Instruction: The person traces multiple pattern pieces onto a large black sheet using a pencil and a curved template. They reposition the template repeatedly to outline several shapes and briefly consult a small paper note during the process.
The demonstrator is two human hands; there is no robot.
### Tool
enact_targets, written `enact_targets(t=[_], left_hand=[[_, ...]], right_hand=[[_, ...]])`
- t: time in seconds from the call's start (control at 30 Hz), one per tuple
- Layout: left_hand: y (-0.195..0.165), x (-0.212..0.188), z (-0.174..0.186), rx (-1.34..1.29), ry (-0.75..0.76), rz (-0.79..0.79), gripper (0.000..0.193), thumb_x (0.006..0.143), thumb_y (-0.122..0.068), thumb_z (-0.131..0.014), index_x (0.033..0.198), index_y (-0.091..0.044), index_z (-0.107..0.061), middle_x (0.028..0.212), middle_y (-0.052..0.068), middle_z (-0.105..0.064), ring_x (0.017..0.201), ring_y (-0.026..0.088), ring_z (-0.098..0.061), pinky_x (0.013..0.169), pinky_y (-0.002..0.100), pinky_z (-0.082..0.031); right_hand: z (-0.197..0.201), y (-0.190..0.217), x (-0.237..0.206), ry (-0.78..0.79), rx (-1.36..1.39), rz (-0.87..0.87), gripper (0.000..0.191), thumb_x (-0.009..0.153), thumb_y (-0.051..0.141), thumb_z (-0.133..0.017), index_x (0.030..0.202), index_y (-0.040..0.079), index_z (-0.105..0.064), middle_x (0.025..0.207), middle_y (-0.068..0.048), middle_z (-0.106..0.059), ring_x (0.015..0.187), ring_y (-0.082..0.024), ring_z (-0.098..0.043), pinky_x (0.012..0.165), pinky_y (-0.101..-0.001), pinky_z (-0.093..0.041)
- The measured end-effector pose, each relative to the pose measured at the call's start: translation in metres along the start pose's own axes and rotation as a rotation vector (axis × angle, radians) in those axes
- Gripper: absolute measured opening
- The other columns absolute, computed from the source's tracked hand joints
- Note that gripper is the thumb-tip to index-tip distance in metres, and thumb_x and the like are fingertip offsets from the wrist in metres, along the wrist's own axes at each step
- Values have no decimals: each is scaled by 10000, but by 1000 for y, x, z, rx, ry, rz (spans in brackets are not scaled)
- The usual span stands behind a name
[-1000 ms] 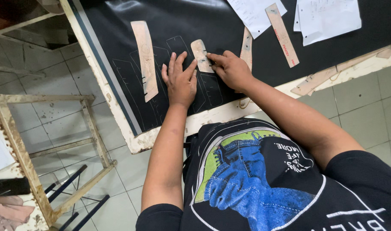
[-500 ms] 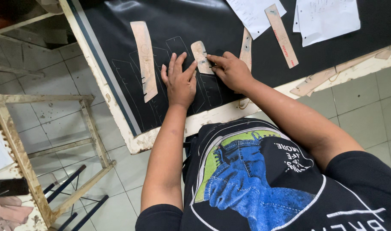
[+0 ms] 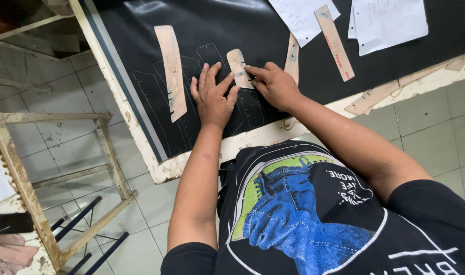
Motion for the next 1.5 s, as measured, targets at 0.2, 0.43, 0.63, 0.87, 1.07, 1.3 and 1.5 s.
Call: enact_targets(t=[0.2, 0.43, 0.63, 0.87, 1.07, 1.3, 1.5], left_hand=[[2, -1, -1, 0, -10, -1, 312, 884, -320, -760, 1187, -248, -789, 1489, 44, -540, 1494, 288, -353, 1237, 558, -121], [4, 2, -1, -10, -16, 13, 301, 882, -315, -760, 1174, -252, -789, 1485, 33, -542, 1492, 280, -356, 1238, 557, -124], [-13, 5, 3, 70, -52, -21, 256, 826, -221, -715, 1075, -208, -769, 1394, 95, -566, 1409, 340, -375, 1156, 562, -149], [-53, 1, -49, 457, 255, -197, 226, 1015, -110, -528, 1156, -9, -674, 1266, 157, -669, 861, 298, -740, 736, 455, -590], [-60, -11, -73, 450, 248, -64, 715, 924, -110, -523, 1452, 301, -272, 695, 230, -681, 531, 313, -706, 494, 458, -580], [-57, -13, -78, 338, 266, -28, 583, 983, -124, -495, 1386, 255, -312, 698, 251, -684, 564, 363, -704, 483, 470, -579], [-54, -11, -73, 200, 281, 25, 432, 985, -112, -470, 1313, 165, -423, 806, 271, -703, 680, 402, -722, 588, 481, -606]], right_hand=[[0, 1, 0, -12, 4, 17, 397, 958, 186, -698, 1354, 202, -696, 912, -103, -591, 752, -291, -639, 692, -421, -518], [4, 5, 2, -10, 8, 16, 399, 955, 184, -703, 1354, 200, -697, 905, -111, -582, 737, -295, -633, 685, -425, -515], [3, 6, 3, 15, 15, 13, 403, 955, 185, -711, 1357, 194, -691, 942, -123, -591, 774, -310, -638, 719, -433, -520], [14, 12, 26, 20, 76, 120, 287, 905, 186, -713, 1166, 76, -759, 928, -135, -630, 883, -342, -649, 793, -437, -532], [46, 42, 48, -160, -26, 350, 195, 1049, 223, -668, 1024, 58, -769, 904, -151, -653, 913, -367, -649, 815, -478, -506], [4, 55, 59, 284, -37, 210, 257, 1031, 310, -617, 1050, 62, -681, 970, -144, -717, 928, -368, -681, 802, -473, -526], [0, 55, 60, 281, -29, 207, 233, 1010, 289, -637, 1038, 61, -680, 950, -144, -721, 887, -370, -686, 766, -468, -532]])
Point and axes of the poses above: each hand's wrist, its own x-axis towards the middle knuckle, its own z-axis out of the back of the hand, y = z × x, the point moved 7 cm from there along x, towards the middle knuckle
